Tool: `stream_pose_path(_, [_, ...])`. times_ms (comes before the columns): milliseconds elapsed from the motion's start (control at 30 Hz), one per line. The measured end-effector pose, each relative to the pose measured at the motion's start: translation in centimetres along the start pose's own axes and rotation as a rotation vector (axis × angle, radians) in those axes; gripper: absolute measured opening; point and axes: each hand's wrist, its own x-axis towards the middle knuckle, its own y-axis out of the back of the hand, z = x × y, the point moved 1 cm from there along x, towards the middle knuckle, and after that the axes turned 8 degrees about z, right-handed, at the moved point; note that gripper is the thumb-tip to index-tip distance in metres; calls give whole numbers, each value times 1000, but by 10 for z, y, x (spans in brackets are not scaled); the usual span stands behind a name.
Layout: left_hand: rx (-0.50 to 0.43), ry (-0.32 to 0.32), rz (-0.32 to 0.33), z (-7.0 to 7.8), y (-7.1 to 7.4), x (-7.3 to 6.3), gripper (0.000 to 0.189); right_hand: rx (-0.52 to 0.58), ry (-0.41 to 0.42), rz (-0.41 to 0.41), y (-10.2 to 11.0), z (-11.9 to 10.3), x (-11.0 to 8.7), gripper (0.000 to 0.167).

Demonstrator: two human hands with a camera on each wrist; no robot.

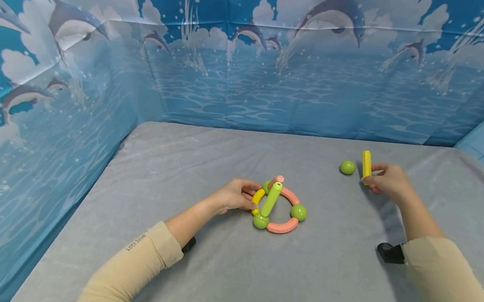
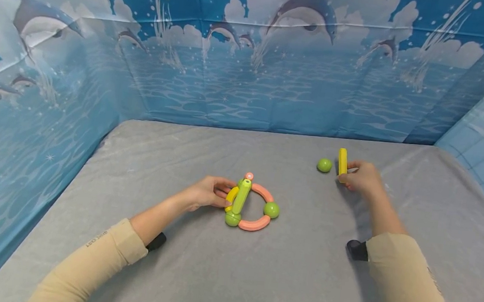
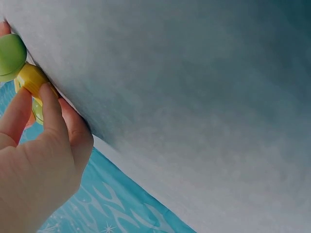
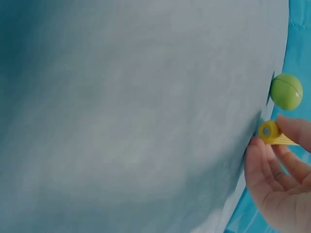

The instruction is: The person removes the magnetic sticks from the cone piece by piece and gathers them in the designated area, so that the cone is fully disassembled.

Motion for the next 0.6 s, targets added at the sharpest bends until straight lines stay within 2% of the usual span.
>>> stream_pose_path(100, [-1, 3, 4, 0, -1, 0, 53, -48, 0, 11, -1, -2, 2, 51])
stream_pose_path(333, [-9, -3, 1, -1, -1, 1, 53, -143, -56, 51, -6, -9, 3, 37])
stream_pose_path(600, [-8, 4, 6, 0, -1, 0, 53, -153, -82, 77, -7, -10, 4, 37])
